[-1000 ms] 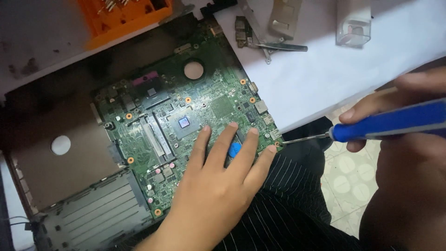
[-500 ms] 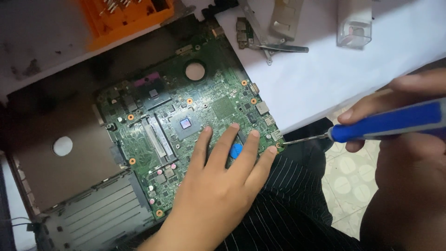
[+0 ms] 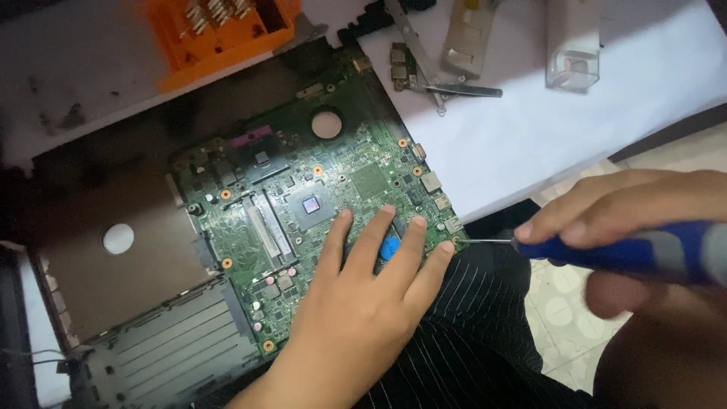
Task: Disassembling internal laptop components by removing screws and repositioning a metal bracket using a screwdriver.
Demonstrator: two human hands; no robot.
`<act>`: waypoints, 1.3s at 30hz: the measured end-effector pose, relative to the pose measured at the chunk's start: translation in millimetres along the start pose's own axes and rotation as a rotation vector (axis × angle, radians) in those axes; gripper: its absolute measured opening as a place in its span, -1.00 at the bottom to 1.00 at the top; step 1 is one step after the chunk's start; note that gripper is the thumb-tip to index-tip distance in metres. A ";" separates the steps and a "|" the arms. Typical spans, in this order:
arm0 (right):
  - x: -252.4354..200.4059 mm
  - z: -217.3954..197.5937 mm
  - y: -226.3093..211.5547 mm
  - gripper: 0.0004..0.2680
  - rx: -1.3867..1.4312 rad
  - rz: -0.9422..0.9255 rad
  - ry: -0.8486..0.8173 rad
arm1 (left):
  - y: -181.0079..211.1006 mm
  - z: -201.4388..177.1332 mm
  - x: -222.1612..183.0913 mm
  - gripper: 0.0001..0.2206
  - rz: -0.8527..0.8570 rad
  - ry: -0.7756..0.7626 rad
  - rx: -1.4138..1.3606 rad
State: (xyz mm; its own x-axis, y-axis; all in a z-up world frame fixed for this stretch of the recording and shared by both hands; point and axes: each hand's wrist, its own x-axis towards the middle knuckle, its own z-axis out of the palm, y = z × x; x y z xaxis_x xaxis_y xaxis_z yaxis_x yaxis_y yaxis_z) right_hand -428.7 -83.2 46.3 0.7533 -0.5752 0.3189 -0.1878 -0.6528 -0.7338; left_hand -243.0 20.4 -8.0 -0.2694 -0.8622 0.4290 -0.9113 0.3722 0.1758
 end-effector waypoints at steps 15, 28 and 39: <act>27.4 46.9 -16.9 -0.71 -0.098 -0.141 0.529 | 9.7 -14.6 20.8 -0.56 -0.151 0.033 -0.073; 20.9 39.4 -20.4 -0.69 -0.100 -0.061 0.491 | 8.6 11.6 35.4 -0.92 -0.115 0.214 -0.518; -2.3 15.5 9.7 -0.73 -0.153 -0.343 0.302 | 8.4 8.2 31.6 -0.91 -0.067 0.314 -0.257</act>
State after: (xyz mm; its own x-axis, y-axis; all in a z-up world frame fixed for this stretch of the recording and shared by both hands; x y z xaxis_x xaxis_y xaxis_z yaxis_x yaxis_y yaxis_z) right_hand -422.5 -80.5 29.2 0.5758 -0.4163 0.7037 -0.0675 -0.8820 -0.4665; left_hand -261.7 -6.5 -0.3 -0.0680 -0.7555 0.6516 -0.8053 0.4271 0.4112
